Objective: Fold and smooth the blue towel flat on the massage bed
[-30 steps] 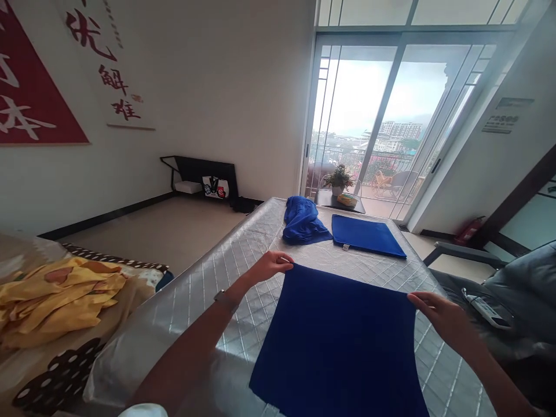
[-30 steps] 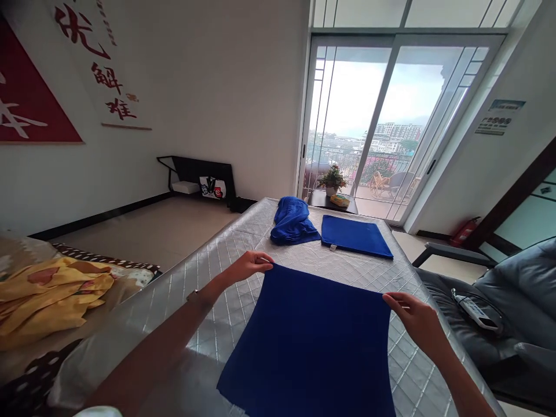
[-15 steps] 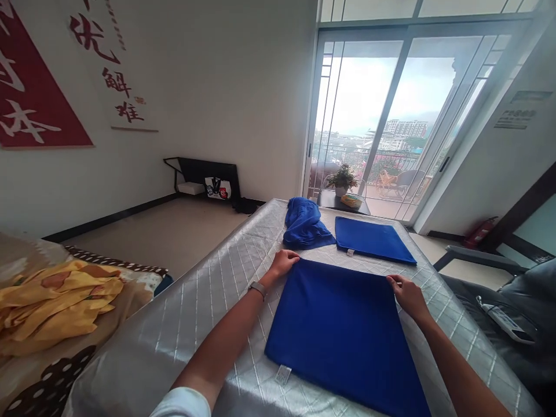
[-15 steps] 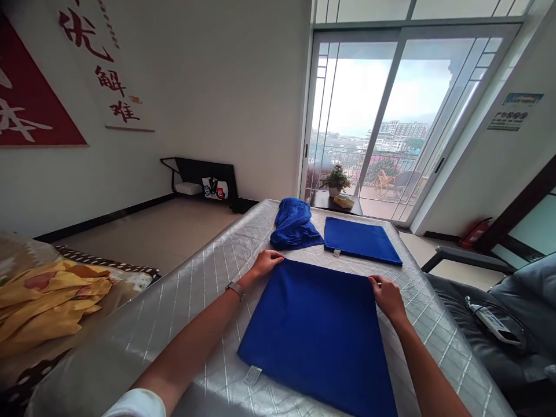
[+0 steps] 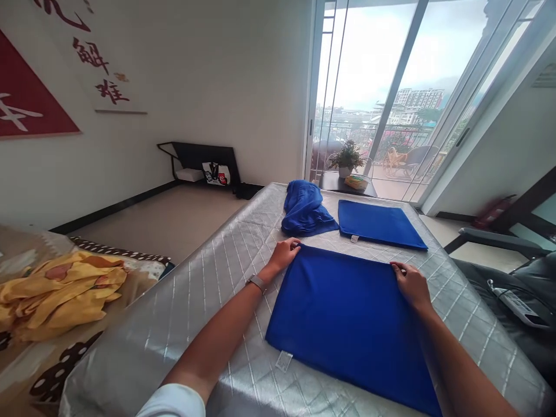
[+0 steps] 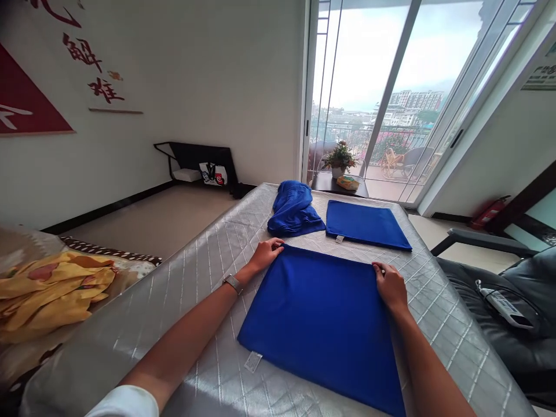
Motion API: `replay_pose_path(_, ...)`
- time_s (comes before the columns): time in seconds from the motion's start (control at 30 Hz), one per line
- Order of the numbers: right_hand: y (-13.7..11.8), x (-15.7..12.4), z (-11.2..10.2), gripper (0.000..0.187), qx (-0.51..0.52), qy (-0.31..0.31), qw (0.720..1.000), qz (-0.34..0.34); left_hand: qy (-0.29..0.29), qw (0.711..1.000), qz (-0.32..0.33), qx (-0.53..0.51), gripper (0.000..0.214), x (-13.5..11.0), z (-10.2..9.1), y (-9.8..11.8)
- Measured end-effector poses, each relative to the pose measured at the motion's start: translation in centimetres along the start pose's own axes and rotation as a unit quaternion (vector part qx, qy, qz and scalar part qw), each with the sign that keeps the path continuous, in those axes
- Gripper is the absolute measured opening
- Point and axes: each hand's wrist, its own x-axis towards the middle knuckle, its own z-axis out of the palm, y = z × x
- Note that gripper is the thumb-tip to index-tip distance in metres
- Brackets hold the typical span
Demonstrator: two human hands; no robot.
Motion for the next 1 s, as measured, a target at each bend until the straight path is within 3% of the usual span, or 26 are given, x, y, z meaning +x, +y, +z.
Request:
replay_pose_path(0.23,-2.0,-1.0,-0.9,0.046,-0.071,0.027,0.997,-0.019,0.045,0.998,0.017,0.035,0.02,-0.3,0.3,-0.1)
replay_pose_path(0.37,-4.1,-2.7,-1.6,0.049,-0.147,-0.01,0.988,-0.049,0.06,0.995,0.056,0.064,0.022,-1.0,0.2,0.9)
replay_pose_path(0.53,-5.5,-4.4,-0.5,0.065,-0.2,-0.132,0.97,-0.04,-0.03,0.973,0.138,0.185,0.04,-3.0,1.0,2.6)
replay_pose_path(0.7,-5.3,-4.4,0.2,0.068,-0.22,-0.187,0.957,-0.02,-0.158,0.951,0.083,0.254,0.073,-4.4,1.8,3.2)
replay_pose_path(1.0,-5.9,-4.1,-0.2,0.066,-0.229,-0.188,0.955,-0.008,-0.164,0.927,0.036,0.335,0.076,-3.9,0.9,3.9)
